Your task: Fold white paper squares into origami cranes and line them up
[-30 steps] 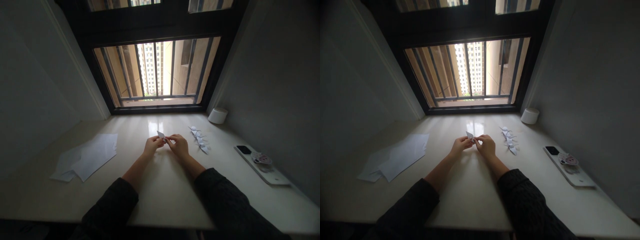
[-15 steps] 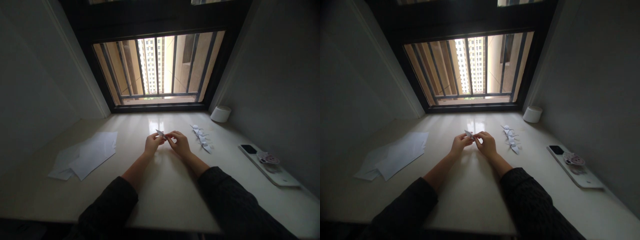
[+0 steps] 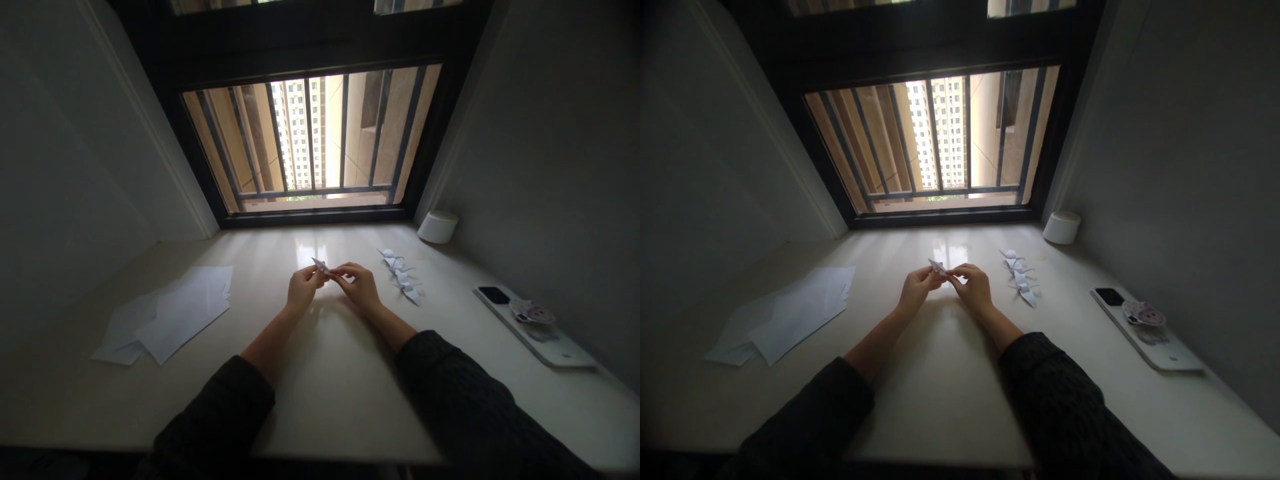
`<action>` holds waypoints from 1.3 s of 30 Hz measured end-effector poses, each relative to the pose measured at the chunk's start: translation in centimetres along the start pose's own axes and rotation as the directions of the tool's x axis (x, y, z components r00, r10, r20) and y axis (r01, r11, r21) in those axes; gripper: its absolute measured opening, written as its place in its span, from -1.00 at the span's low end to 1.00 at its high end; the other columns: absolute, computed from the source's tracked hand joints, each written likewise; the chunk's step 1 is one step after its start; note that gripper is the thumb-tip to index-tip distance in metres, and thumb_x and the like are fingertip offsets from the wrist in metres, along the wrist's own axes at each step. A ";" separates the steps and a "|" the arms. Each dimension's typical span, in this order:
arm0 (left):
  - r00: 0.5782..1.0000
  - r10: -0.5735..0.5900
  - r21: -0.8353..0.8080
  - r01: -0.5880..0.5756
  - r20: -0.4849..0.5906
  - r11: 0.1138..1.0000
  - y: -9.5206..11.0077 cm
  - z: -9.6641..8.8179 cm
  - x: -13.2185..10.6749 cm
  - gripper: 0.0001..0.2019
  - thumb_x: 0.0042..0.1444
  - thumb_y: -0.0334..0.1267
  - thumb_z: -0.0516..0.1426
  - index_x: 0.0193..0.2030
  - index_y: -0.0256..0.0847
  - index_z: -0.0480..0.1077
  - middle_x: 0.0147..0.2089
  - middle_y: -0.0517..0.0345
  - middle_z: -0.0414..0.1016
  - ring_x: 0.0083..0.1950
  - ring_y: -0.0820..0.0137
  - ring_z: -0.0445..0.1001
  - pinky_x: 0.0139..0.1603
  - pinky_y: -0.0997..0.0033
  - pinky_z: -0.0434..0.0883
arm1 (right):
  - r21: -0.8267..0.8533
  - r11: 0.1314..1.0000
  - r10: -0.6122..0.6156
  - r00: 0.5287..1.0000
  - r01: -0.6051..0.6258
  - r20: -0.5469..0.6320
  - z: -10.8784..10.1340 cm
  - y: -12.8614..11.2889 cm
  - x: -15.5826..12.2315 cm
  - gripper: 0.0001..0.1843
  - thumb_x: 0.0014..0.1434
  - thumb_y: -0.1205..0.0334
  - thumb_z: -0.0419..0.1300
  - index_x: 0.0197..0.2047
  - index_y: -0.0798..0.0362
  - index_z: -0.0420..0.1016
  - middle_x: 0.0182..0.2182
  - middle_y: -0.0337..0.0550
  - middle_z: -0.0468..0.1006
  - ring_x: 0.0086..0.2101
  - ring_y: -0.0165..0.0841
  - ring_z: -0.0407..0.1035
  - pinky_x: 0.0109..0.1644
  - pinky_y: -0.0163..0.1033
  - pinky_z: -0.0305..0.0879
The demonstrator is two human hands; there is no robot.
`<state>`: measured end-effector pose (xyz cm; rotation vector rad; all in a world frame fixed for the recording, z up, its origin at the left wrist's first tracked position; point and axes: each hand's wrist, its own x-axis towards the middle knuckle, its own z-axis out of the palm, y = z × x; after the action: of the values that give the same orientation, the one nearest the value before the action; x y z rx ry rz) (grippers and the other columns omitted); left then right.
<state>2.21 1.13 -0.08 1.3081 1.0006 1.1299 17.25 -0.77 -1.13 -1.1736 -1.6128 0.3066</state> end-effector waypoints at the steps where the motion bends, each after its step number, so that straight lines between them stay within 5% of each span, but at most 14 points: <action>1: 1.000 0.009 0.003 -0.009 0.003 1.000 -0.1 -0.1 0.0 -0.61 -0.04 0.03 0.19 -0.22 -0.27 0.52 -0.29 -0.01 0.58 -0.20 0.26 0.55 -0.15 0.31 0.44 | 0.013 1.000 0.009 1.000 -0.009 -0.001 0.0 -0.1 0.0 -0.84 0.11 0.15 0.20 -0.31 -0.04 0.60 -0.40 -0.16 0.57 -0.38 -0.35 0.41 -0.33 -0.26 0.31; 13: 1.000 0.022 -0.061 -0.023 -0.008 0.998 0.3 0.3 -0.2 -0.63 -0.10 -0.05 0.26 -0.19 -0.26 0.52 -0.27 0.00 0.58 -0.19 0.26 0.55 -0.09 0.26 0.43 | -0.102 0.990 -0.100 0.993 0.094 -0.056 -0.3 -0.6 -0.1 -0.82 0.14 0.23 0.15 -0.20 -0.01 0.55 -0.37 -0.15 0.57 -0.35 -0.32 0.40 -0.20 -0.20 0.30; 18: 0.999 0.033 -0.080 -0.035 -0.027 0.996 0.2 0.4 -0.3 -0.69 -0.07 -0.12 0.23 -0.20 -0.26 0.53 -0.30 0.06 0.58 -0.19 0.29 0.53 -0.05 0.23 0.43 | -0.159 0.978 -0.142 0.990 0.137 -0.020 -0.5 -1.0 0.0 -0.87 0.09 0.33 0.16 -0.32 -0.02 0.53 -0.39 -0.17 0.54 -0.31 -0.29 0.38 -0.17 -0.18 0.30; 31: 0.999 -0.015 -0.108 0.010 -0.046 0.994 0.3 0.7 -0.5 -0.73 -0.06 -0.22 0.21 -0.20 -0.29 0.52 -0.34 0.10 0.57 -0.24 0.34 0.53 -0.04 0.23 0.43 | -0.129 0.966 -0.227 0.974 0.226 0.010 -0.3 -1.2 0.1 -0.80 0.11 0.35 0.12 -0.24 -0.04 0.54 -0.32 -0.15 0.57 -0.24 -0.27 0.39 -0.12 -0.16 0.33; 35: 0.996 0.067 0.004 -0.067 -0.054 0.998 0.4 0.8 -0.8 -0.77 -0.05 -0.20 0.21 -0.24 -0.23 0.54 -0.31 0.07 0.59 -0.19 0.25 0.53 -0.08 0.26 0.42 | -0.149 0.979 -0.147 0.989 0.142 -0.023 -0.1 -1.3 0.0 -0.68 0.07 0.37 0.13 -0.08 -0.02 0.49 -0.34 -0.16 0.57 -0.31 -0.29 0.40 -0.14 -0.17 0.32; 39: 0.979 0.189 0.218 -0.168 -0.080 0.961 0.6 0.7 -1.3 -0.83 -0.05 -0.17 0.24 -0.29 -0.12 0.55 -0.28 0.10 0.60 -0.14 0.18 0.53 -0.10 0.30 0.39 | -0.147 0.987 -0.074 0.997 0.069 -0.025 0.1 -1.2 -0.1 -0.77 0.04 0.32 0.16 -0.20 0.00 0.54 -0.38 -0.15 0.56 -0.33 -0.28 0.41 -0.17 -0.16 0.31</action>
<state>2.63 -0.30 0.47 1.5486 1.1165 1.2634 16.54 -1.39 -0.42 -1.2214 -1.6689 0.1253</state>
